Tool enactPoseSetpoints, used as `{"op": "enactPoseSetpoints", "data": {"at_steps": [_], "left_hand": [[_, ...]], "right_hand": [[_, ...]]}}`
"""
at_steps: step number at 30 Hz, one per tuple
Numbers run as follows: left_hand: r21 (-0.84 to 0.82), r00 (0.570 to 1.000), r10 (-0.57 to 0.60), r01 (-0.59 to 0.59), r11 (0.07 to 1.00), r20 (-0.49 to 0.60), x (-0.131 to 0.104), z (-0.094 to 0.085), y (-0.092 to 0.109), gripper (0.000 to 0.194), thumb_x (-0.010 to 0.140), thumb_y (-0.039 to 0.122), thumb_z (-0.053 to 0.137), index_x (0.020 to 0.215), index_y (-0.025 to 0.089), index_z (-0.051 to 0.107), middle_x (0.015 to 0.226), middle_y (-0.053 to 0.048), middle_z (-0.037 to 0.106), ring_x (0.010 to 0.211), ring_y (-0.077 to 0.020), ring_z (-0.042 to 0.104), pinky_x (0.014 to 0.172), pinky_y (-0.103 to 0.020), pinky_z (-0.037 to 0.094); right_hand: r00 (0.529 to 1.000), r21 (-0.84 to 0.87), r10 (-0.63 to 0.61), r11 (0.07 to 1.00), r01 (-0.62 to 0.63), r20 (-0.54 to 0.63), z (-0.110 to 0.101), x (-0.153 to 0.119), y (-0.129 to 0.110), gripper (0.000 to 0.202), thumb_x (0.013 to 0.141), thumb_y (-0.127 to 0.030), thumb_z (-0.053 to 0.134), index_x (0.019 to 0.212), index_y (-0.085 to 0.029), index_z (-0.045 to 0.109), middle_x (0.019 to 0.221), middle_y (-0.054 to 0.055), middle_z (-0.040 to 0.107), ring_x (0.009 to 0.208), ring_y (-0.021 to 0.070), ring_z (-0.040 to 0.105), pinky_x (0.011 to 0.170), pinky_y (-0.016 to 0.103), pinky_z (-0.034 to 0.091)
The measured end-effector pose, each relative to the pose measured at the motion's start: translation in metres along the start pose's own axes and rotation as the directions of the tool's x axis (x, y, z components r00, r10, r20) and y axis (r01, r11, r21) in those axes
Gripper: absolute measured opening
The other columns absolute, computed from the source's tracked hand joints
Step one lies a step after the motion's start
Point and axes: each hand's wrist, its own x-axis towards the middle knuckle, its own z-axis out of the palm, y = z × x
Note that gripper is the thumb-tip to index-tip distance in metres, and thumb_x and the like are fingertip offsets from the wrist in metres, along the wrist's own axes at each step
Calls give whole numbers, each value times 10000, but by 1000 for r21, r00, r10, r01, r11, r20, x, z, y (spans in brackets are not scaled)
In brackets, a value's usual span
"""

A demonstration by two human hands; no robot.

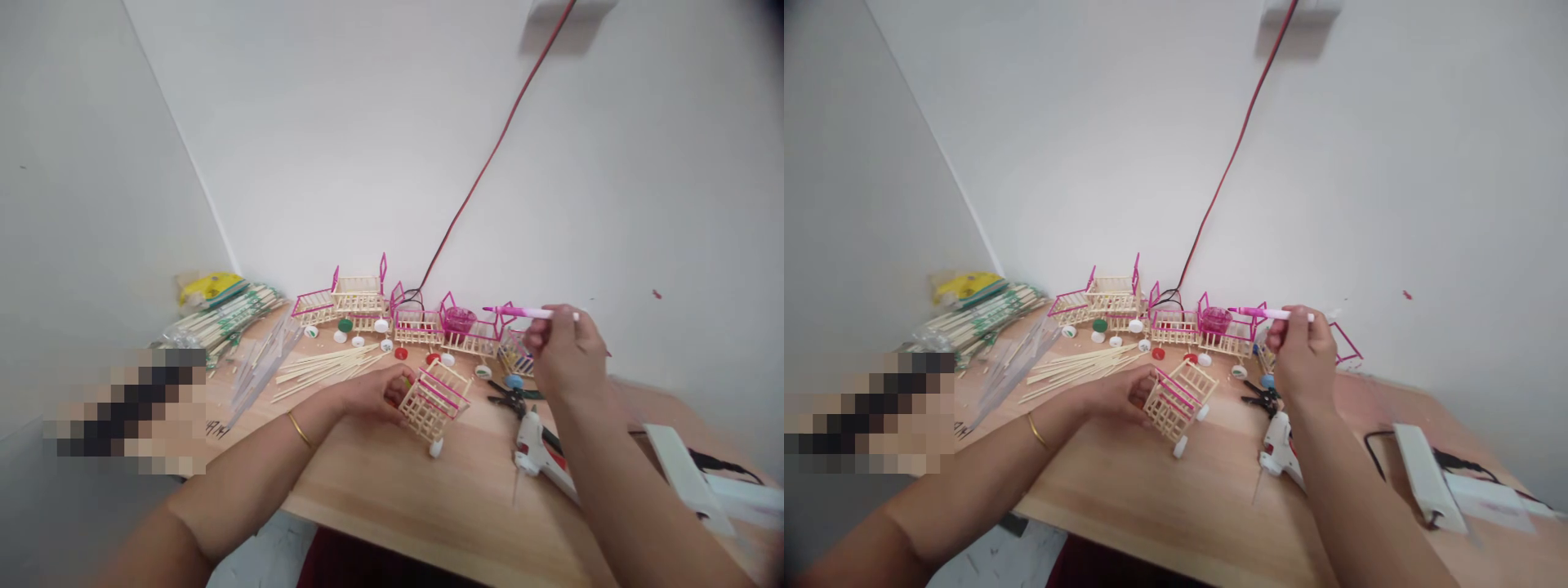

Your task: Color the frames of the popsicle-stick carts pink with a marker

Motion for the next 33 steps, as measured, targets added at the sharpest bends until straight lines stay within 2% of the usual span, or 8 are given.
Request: {"op": "enactPoseSetpoints", "data": {"at_steps": [2,5,7,13,16,22,27,33], "left_hand": [[-5,1000,0,0,1000,-7,0,0,-1,674,566,266,894,1104,189,497,1027,-67,670,965,-189,666,853,-353,505],[-5,1000,-4,4,1000,-6,0,1,0,650,586,285,884,1108,188,509,1013,-61,670,937,-186,668,825,-347,513],[-9,1000,-11,11,1000,2,-1,2,1,641,603,284,876,1123,190,512,1010,-58,669,918,-181,667,810,-342,515],[13,1000,22,-23,1000,15,-2,2,2,569,632,258,859,1100,196,542,1004,-44,658,909,-165,654,819,-331,500],[13,998,48,-49,999,47,-2,2,1,532,658,281,844,1096,202,554,1018,-42,655,929,-168,649,839,-335,497],[46,994,78,-82,996,73,-1,0,-1,529,696,295,817,1151,214,560,1059,-46,659,986,-191,647,866,-341,496],[66,994,90,-94,993,62,-1,0,-1,555,684,298,822,1175,221,575,1122,-62,655,1041,-209,626,869,-330,496],[40,992,80,-84,996,97,-2,-1,-1,516,713,264,803,1169,218,567,1033,-41,674,938,-173,659,843,-328,503]], "right_hand": [[992,169,79,981,-95,101,1,-9,-10,295,879,-519,551,820,-232,512,610,-68,443,461,80,406,447,211,333],[957,153,83,980,-129,277,3,-19,-31,261,899,-491,560,826,-241,539,583,-65,431,466,81,403,441,210,326],[913,41,10,999,-29,407,4,-23,-47,250,924,-482,534,862,-243,573,584,-49,461,498,97,440,457,224,359],[675,-208,-132,894,398,726,18,-23,-86,279,932,-486,506,900,-221,587,567,-29,544,463,109,487,445,234,384],[608,-248,-132,830,500,783,29,-23,-95,295,942,-486,464,881,-222,578,517,-38,537,396,105,462,420,234,370],[538,-240,-165,762,602,827,42,-26,-100,249,948,-434,452,862,-232,569,533,-36,588,368,102,452,419,233,357],[525,-231,-182,747,624,831,42,-28,-100,244,955,-428,450,867,-232,566,529,-43,588,355,95,451,414,228,339],[494,-227,-167,734,640,853,34,-27,-106,260,955,-438,446,860,-230,571,553,-34,597,354,92,460,405,232,342]]}}
